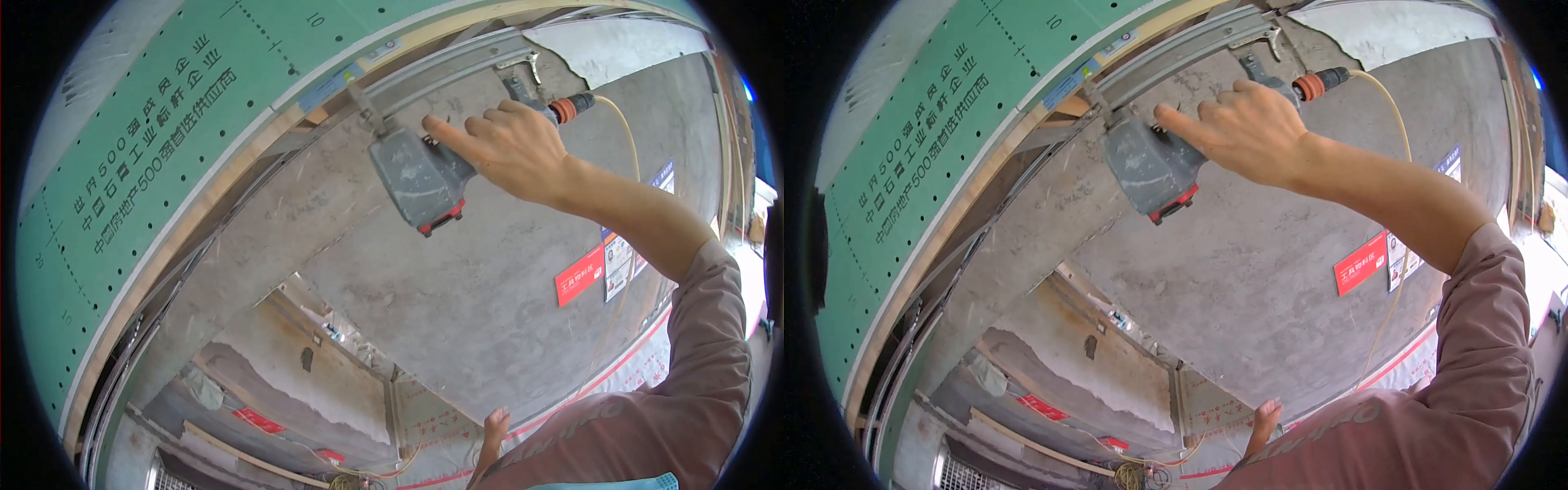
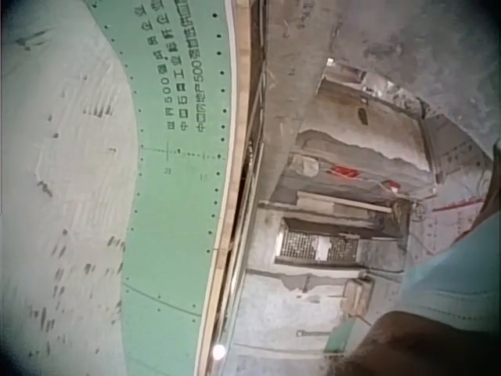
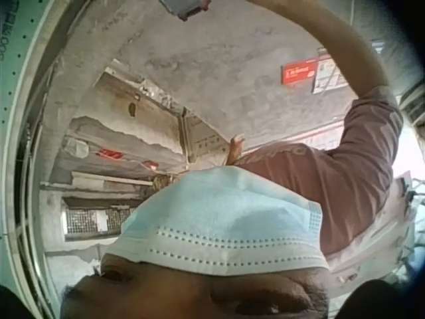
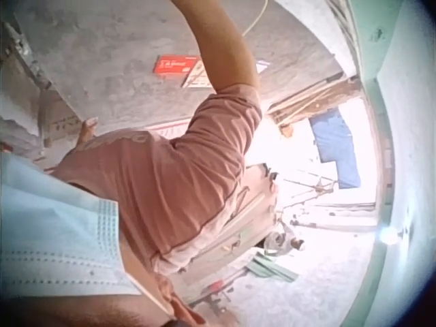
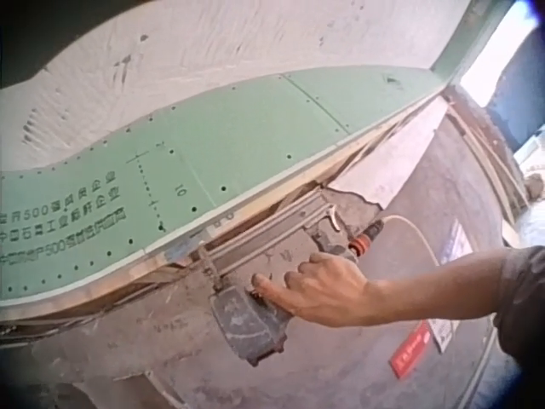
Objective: Measure, cut, apply adhesive to, and nail trim pieces to the edges of wall panels using hand tools and a pneumatic nail gun.
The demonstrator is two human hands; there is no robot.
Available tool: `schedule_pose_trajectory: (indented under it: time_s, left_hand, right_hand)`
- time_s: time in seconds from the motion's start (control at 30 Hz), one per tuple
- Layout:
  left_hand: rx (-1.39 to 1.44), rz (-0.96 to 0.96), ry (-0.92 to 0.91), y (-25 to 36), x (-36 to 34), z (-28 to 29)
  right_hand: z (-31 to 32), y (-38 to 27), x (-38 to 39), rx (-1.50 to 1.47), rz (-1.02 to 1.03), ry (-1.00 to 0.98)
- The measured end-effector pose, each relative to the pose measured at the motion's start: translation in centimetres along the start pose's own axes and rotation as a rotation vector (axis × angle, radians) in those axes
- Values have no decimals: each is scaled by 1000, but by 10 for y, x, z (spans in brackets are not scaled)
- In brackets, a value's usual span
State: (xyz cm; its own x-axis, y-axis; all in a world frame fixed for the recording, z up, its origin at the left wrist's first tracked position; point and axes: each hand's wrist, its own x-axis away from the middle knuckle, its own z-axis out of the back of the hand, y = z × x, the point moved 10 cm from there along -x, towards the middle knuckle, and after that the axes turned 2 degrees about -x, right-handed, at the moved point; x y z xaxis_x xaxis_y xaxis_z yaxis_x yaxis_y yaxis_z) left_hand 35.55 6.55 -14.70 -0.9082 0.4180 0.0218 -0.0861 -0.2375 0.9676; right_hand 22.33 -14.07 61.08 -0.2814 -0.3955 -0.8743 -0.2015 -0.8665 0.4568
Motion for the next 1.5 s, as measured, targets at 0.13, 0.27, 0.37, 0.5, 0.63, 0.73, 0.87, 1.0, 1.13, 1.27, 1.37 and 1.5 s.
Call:
schedule_pose_trajectory:
  time_s: [0.13,0.27,0.37,0.5,0.63,0.73,0.87,1.0,1.13,1.27,1.37,1.5]
  left_hand:
    - [-347,162,-101,-73,21,47]
    - [-350,249,22,-64,16,74]
    - [-273,212,32,-27,4,57]
    - [-268,100,-57,-10,-4,23]
    - [-209,128,10,-94,13,42]
    - [-101,244,-255,-117,43,15]
    - [-125,280,-238,-112,58,27]
    - [-145,323,-206,-99,67,32]
    - [-159,370,-173,-82,75,34]
    - [-181,423,-154,-63,79,36]
    - [-187,440,-135,-66,71,40]
    - [-341,351,-175,-83,32,29]
  right_hand:
    - [8,27,-11,28,-58,-3]
    - [7,32,-15,69,-21,-66]
    - [5,33,-15,62,-13,-17]
    - [-6,45,-7,72,-38,-82]
    - [8,30,-27,-1,-15,8]
    - [-5,52,-7,46,-47,-54]
    - [-14,64,-2,34,-89,-122]
    - [-13,77,5,53,-82,-100]
    - [-13,86,11,84,-113,-107]
    - [-16,90,16,108,-113,-108]
    - [-17,87,14,73,-102,-89]
    - [-14,90,42,95,-78,-105]
